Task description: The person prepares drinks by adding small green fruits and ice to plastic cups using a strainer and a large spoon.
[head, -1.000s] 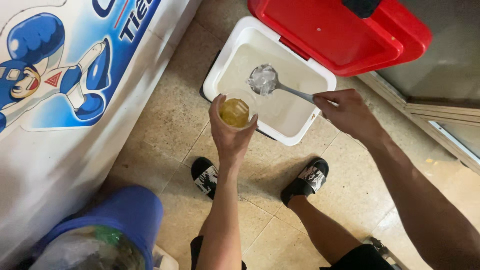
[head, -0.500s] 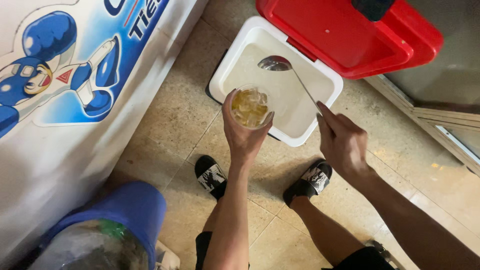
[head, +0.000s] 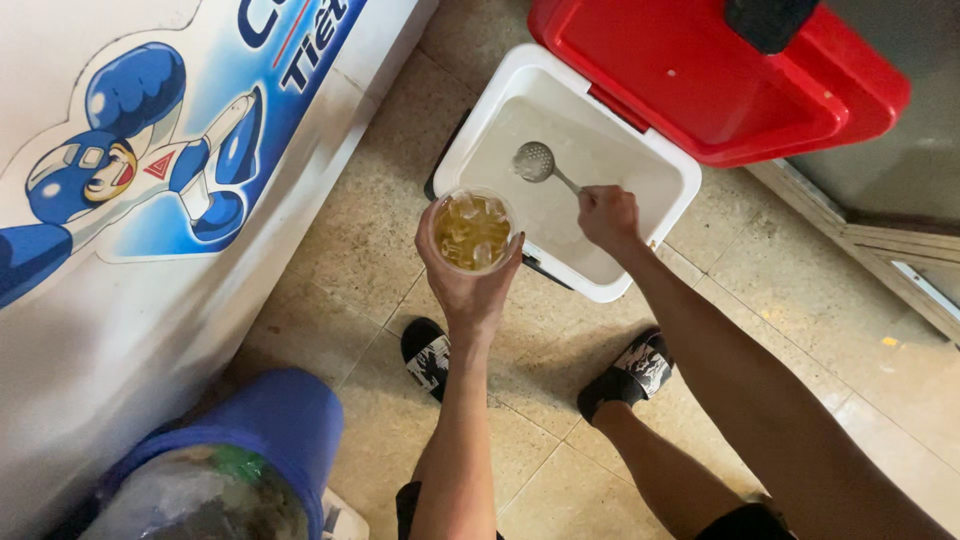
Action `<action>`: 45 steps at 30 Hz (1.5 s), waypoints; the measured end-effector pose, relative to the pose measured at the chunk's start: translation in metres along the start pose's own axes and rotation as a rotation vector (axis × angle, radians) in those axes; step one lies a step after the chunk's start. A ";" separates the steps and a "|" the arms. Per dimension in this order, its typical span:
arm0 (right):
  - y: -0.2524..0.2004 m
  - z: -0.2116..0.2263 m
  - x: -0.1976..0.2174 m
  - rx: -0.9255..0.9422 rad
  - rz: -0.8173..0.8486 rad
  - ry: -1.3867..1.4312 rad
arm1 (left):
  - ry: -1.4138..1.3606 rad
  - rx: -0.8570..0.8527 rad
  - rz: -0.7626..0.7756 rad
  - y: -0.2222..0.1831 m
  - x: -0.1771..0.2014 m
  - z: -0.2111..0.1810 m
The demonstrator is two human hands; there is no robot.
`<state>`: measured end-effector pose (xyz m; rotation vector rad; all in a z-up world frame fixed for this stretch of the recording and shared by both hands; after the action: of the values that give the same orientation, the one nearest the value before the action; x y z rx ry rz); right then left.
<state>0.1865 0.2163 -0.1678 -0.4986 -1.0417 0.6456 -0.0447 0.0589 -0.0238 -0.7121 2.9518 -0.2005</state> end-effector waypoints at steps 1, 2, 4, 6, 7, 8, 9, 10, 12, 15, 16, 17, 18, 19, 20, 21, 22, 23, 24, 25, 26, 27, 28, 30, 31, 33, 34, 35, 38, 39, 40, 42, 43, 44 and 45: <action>-0.010 0.001 0.012 0.017 -0.026 0.069 | -0.089 0.040 0.013 0.001 -0.001 0.006; -0.023 -0.006 0.020 -0.044 0.007 0.146 | -0.047 0.007 0.024 0.001 0.000 0.002; -0.058 -0.010 0.048 -0.064 0.036 0.270 | 0.035 -0.049 0.048 -0.003 -0.005 -0.005; -0.101 0.004 0.084 0.008 0.017 0.293 | 0.081 -0.073 0.073 -0.011 -0.011 -0.015; -0.129 0.011 0.109 0.038 -0.004 0.264 | 0.100 -0.092 0.087 -0.012 -0.017 -0.022; -0.158 0.017 0.130 0.037 -0.003 0.261 | 0.062 -0.078 0.099 -0.014 -0.024 -0.027; -0.187 0.025 0.148 0.038 -0.005 0.266 | 0.030 -0.067 0.117 -0.017 -0.031 -0.035; -0.216 0.037 0.167 0.068 -0.033 0.271 | -0.002 -0.057 0.136 -0.018 -0.040 -0.045; -0.278 0.054 0.198 0.027 -0.047 0.208 | 0.125 -0.044 0.151 -0.017 -0.057 -0.072; -0.346 0.101 0.232 0.120 -0.142 0.020 | 0.225 -0.037 0.219 -0.011 -0.089 -0.131; -0.370 0.116 0.246 0.194 -0.194 -0.044 | 0.243 -0.032 0.250 -0.014 -0.102 -0.157; -0.400 0.122 0.267 0.236 -0.317 -0.004 | 0.263 -0.110 0.275 -0.017 -0.115 -0.192; -0.432 0.127 0.287 0.277 -0.440 0.034 | 0.281 -0.189 0.299 -0.024 -0.128 -0.230; -0.462 0.130 0.308 0.321 -0.579 0.072 | 0.298 -0.282 0.328 -0.027 -0.142 -0.271; -0.477 0.114 0.322 0.180 -0.550 0.212 | 0.290 -0.299 0.386 -0.033 -0.155 -0.308; -0.493 0.094 0.337 0.038 -0.533 0.351 | 0.271 -0.326 0.457 -0.040 -0.174 -0.347; -0.513 0.074 0.348 -0.095 -0.510 0.498 | 0.254 -0.352 0.528 -0.049 -0.192 -0.388; -0.535 0.068 0.366 -0.098 -0.542 0.531 | 0.170 -0.324 0.625 -0.058 -0.213 -0.425; -0.559 0.061 0.382 -0.100 -0.574 0.564 | 0.093 -0.293 0.725 -0.070 -0.235 -0.462; -0.583 0.051 0.394 -0.099 -0.595 0.605 | 0.032 -0.250 0.826 -0.081 -0.259 -0.497; -0.606 0.038 0.408 -0.120 -0.605 0.607 | 0.045 -0.271 0.907 -0.091 -0.287 -0.534; -0.631 0.026 0.416 -0.145 -0.602 0.612 | 0.063 -0.280 0.983 -0.107 -0.310 -0.567; -0.654 0.014 0.421 -0.169 -0.598 0.617 | 0.083 -0.289 1.058 -0.121 -0.333 -0.597; -0.697 -0.008 0.442 -0.165 -0.671 0.594 | 0.012 -0.370 1.109 -0.137 -0.383 -0.656; -0.720 -0.018 0.446 -0.175 -0.686 0.586 | -0.020 -0.384 1.131 -0.146 -0.404 -0.678; -0.754 -0.050 0.456 -0.261 -0.692 0.590 | 0.070 -0.341 1.074 -0.132 -0.454 -0.705; -0.770 -0.067 0.460 -0.305 -0.687 0.591 | 0.002 -0.398 1.066 -0.128 -0.484 -0.721; -0.782 -0.083 0.459 -0.337 -0.669 0.620 | -0.062 -0.447 1.048 -0.122 -0.511 -0.732; -0.810 -0.126 0.468 -0.372 -0.666 0.676 | -0.058 -0.579 0.898 -0.077 -0.589 -0.753; -0.818 -0.140 0.477 -0.356 -0.700 0.672 | -0.118 -0.605 0.898 -0.066 -0.612 -0.752; -0.824 -0.153 0.484 -0.340 -0.735 0.668 | -0.104 -0.620 0.852 -0.053 -0.630 -0.747; -0.825 -0.178 0.493 -0.377 -0.732 0.682 | -0.083 -0.660 0.758 -0.026 -0.659 -0.739; -0.827 -0.192 0.497 -0.404 -0.727 0.687 | -0.042 -0.695 0.735 -0.020 -0.668 -0.731; -0.827 -0.203 0.502 -0.398 -0.734 0.698 | -0.001 -0.729 0.711 -0.013 -0.675 -0.724; -0.827 -0.213 0.508 -0.393 -0.741 0.710 | 0.041 -0.762 0.688 -0.006 -0.681 -0.720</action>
<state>0.7632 -0.0354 0.6007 -0.5707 -0.5870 -0.3944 0.4701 0.4416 0.7313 0.3183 3.0484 0.9912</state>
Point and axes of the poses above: each hand's wrist, its own y-axis towards the middle knuckle, its own x-axis out of the back of the hand, z = x × y, the point moved 9 cm from there along y, towards the middle knuckle, and after that the axes turned 15 degrees about z, right-handed, at the moved point
